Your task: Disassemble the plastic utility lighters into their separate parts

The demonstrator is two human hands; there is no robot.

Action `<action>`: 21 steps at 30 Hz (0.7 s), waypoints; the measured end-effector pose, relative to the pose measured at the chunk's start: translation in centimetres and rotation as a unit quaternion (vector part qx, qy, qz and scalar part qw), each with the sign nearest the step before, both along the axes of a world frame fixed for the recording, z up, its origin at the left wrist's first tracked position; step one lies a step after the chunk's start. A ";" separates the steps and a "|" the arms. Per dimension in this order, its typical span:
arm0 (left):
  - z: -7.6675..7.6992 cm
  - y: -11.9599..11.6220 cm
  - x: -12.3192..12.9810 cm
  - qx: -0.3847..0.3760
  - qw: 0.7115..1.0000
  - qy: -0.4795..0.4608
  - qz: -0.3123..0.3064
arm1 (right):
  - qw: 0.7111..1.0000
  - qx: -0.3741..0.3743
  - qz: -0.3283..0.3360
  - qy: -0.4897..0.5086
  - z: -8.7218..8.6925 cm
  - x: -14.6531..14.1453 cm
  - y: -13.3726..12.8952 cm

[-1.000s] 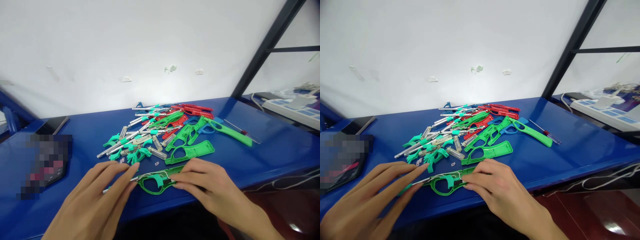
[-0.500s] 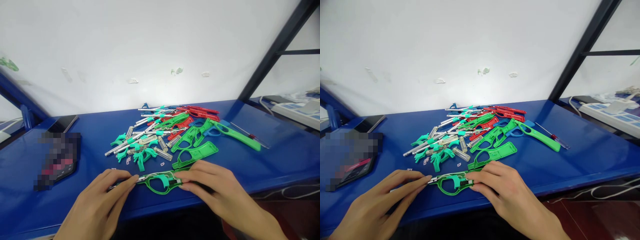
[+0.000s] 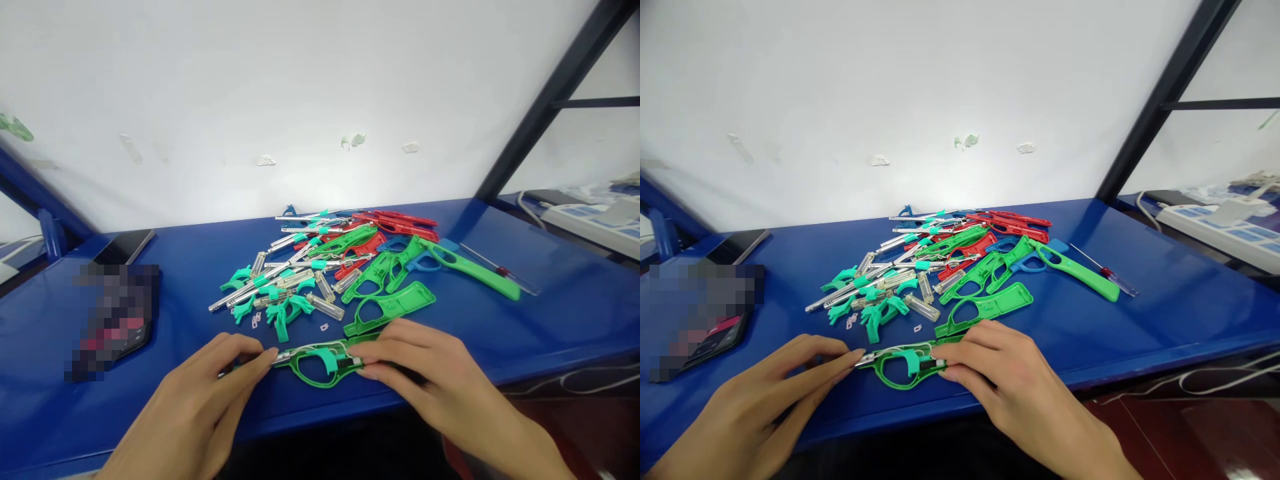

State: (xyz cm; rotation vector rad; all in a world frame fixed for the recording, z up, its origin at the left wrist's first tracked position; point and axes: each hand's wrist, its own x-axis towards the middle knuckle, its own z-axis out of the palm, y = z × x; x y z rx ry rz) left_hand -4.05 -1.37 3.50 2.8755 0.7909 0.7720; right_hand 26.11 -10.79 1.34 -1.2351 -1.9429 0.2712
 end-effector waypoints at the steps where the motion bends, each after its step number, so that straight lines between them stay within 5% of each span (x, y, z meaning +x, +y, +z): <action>1: 0.1 0.1 0.0 -0.007 1.000 0.001 -0.004 | 1.000 0.000 0.001 0.000 0.0 0.0 0.0; 12: 0.9 0.2 0.5 0.030 0.999 0.002 -0.022 | 1.000 -0.001 0.002 -0.004 0.1 0.0 0.0; 21: 0.4 -0.2 0.6 0.058 0.998 0.006 0.022 | 1.000 0.007 -0.005 -0.011 0.1 -0.1 0.1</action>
